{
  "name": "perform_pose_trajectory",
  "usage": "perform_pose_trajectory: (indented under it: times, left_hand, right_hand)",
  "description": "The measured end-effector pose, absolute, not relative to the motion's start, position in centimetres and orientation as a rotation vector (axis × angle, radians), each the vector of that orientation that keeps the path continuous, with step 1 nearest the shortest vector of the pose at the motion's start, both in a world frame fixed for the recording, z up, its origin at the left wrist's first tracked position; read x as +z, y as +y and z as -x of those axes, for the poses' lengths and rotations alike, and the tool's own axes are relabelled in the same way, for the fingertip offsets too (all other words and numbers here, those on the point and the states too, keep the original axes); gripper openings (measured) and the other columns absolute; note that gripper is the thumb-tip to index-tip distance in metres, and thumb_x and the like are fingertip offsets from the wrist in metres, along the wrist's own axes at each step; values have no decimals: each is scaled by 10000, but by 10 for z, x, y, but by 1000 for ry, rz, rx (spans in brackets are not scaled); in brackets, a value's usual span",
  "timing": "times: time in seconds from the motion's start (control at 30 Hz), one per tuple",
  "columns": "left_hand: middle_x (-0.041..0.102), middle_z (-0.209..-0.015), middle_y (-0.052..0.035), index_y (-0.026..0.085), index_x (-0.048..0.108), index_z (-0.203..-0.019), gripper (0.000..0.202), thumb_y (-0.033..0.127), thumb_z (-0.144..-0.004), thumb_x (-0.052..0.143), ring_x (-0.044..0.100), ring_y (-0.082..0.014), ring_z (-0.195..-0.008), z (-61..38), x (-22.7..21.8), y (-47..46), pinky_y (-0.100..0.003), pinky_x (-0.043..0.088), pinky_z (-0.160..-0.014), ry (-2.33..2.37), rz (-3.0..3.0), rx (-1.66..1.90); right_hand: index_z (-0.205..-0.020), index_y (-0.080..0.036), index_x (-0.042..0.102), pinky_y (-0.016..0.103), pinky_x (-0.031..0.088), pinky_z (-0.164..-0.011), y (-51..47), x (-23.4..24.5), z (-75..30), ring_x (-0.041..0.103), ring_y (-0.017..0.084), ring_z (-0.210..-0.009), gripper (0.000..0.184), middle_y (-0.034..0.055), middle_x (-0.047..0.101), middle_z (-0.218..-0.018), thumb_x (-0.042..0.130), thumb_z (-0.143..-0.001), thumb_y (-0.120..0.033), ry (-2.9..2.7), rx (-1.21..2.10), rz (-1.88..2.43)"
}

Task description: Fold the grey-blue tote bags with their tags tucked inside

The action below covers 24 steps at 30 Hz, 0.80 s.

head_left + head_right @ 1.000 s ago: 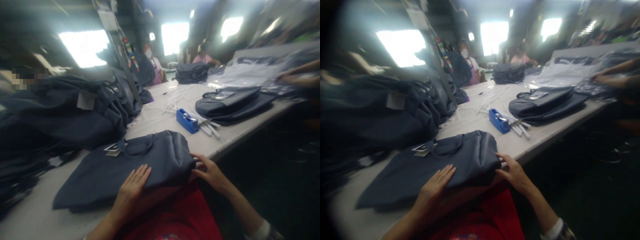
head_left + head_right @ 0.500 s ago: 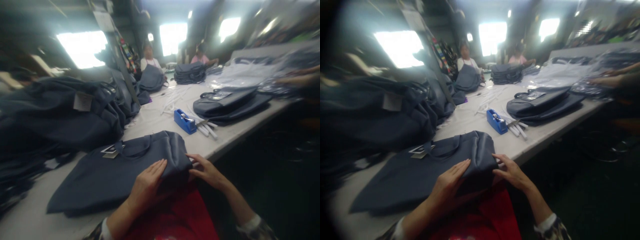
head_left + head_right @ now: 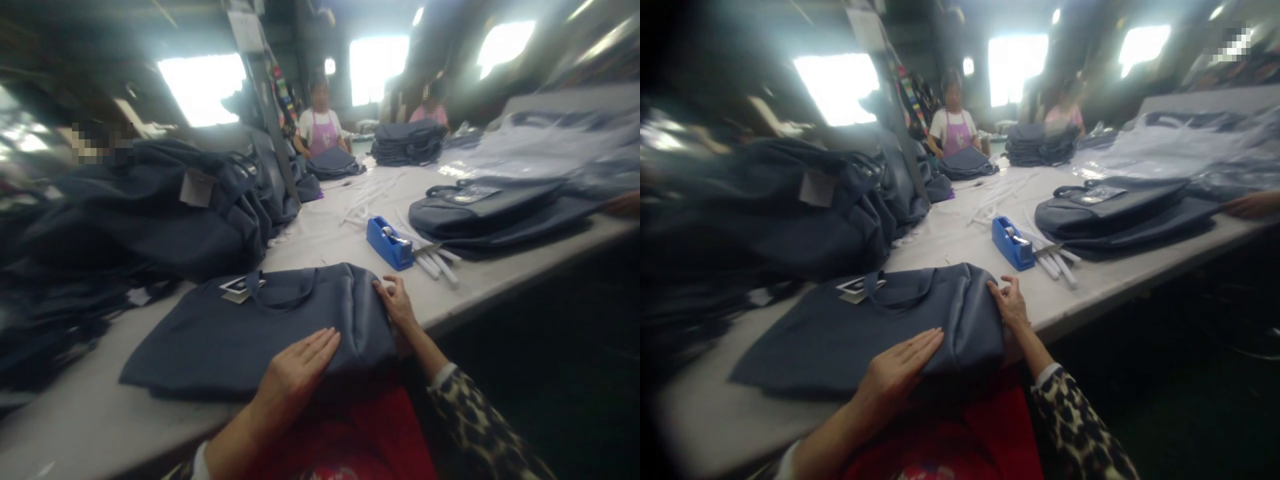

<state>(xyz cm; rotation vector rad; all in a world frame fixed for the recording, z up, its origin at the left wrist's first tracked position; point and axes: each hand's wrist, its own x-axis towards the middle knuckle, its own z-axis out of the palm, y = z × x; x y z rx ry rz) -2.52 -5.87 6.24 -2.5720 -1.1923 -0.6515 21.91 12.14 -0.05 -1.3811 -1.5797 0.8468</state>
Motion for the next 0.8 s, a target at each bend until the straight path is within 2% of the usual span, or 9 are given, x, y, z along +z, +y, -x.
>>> perform_pose_trajectory:
  times: [0.07,0.13,0.2,0.27,0.4,0.47,0.57,0.7,0.8]
  left_hand:
    - [608,-1404,-121,109,464,-1442,462,91,-1001,328,559,-196,-1324,24,64,-60,-342,522,-1071,-1179,2590,-627]
    - [635,-1371,-119,108,498,-1409,421,119,-1027,322,591,-195,-1288,24,69,-62,-331,542,-1041,-1147,2598,-617]
    - [657,-1339,-120,105,523,-1381,399,132,-1038,322,618,-194,-1255,25,74,-64,-322,557,-1015,-1135,2585,-617]
    - [675,-1310,-124,102,543,-1359,388,128,-1036,329,632,-190,-1234,27,76,-65,-318,558,-1011,-1134,2576,-621]
    - [733,-1192,-109,108,600,-1276,347,103,-1015,372,696,-167,-1114,26,75,-62,-301,565,-986,-1142,2569,-686]
    - [736,-1180,-109,109,602,-1273,344,86,-1005,388,701,-180,-1091,20,75,-65,-339,547,-1015,-1188,2519,-724]
    - [710,-1227,-126,128,585,-1309,367,55,-972,459,649,-224,-1165,5,73,-83,-418,486,-1080,-1249,2430,-840]
    - [736,-1006,-90,160,650,-1108,186,121,-946,568,690,-189,-917,-19,53,-109,-310,584,-867,-1224,2605,-1121]
    - [731,-1111,-109,180,620,-1219,258,219,-975,543,723,-223,-960,-31,25,-104,-325,617,-827,-1598,2592,-1100]
  right_hand:
    - [-1189,-197,525,356,506,-717,126,4,-214,645,227,-775,707,42,667,-869,397,-850,-805,-1629,785,1379]
    - [-990,-225,595,344,479,-754,134,9,-206,628,227,-835,631,57,664,-914,400,-846,-808,-1712,715,1374]
    - [-750,-239,559,334,436,-746,143,12,-196,589,225,-809,592,52,638,-821,422,-834,-809,-1783,637,1393]
    - [-626,-247,475,322,383,-697,148,11,-187,534,210,-728,595,33,576,-695,440,-825,-807,-1818,571,1434]
    - [-550,-248,417,318,272,-607,159,1,-182,423,174,-598,611,-1,461,-559,423,-865,-772,-1814,510,1538]
    - [-534,-244,416,318,246,-593,165,-2,-185,394,164,-578,617,-8,441,-547,420,-889,-750,-1804,501,1578]
    - [-548,-231,454,301,249,-586,173,-2,-186,378,149,-564,611,-26,443,-556,453,-896,-733,-1796,510,1606]
    - [-539,-229,462,297,286,-580,179,-2,-184,390,144,-549,592,-32,447,-539,510,-875,-714,-1751,546,1606]
    - [-552,-235,472,315,351,-605,174,4,-189,457,165,-581,593,1,495,-552,462,-876,-732,-1690,576,1554]
